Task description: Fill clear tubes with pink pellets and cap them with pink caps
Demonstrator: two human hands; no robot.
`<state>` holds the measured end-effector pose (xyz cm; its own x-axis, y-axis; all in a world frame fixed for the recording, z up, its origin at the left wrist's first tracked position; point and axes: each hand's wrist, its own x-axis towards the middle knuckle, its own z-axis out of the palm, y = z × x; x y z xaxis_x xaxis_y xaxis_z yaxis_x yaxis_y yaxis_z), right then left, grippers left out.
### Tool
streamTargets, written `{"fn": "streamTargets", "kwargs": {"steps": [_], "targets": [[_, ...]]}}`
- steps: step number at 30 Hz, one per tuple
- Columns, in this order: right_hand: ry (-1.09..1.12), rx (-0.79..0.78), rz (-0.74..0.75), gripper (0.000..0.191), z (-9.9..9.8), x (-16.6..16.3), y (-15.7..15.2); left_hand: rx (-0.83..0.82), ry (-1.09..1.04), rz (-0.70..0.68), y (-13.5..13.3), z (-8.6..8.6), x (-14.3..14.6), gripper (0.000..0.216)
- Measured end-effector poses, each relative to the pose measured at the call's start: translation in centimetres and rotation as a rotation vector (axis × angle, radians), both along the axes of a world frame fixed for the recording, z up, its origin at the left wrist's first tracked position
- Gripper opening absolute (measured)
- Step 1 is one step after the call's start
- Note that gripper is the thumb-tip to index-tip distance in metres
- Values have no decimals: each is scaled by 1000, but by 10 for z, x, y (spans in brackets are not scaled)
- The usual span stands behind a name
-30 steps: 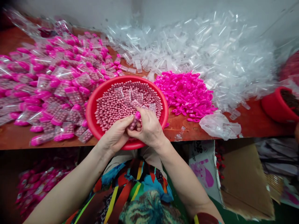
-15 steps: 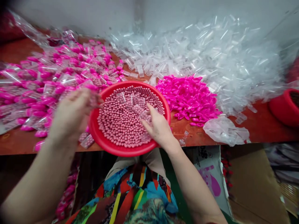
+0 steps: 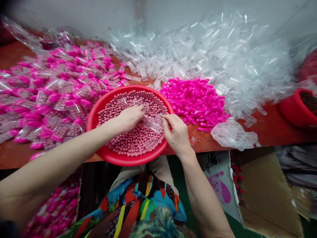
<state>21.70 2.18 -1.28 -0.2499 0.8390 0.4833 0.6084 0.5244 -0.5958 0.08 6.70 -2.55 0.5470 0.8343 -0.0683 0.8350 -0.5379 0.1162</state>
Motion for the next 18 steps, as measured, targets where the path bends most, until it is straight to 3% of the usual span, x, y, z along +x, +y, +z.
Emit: {"fn": "streamTargets", "kwargs": {"steps": [3, 7, 10, 18], "targets": [[59, 1, -90, 17, 3, 21, -16, -48, 16, 43, -2, 0, 2, 36], [114, -48, -188, 16, -7, 45, -31, -123, -114, 133, -7, -5, 11, 26], [126, -99, -228, 18, -21, 57, -39, -190, -280, 168, -8, -11, 12, 19], [205, -288, -281, 24, -55, 72, -49, -517, -890, 430, -25, -6, 10, 42]]}}
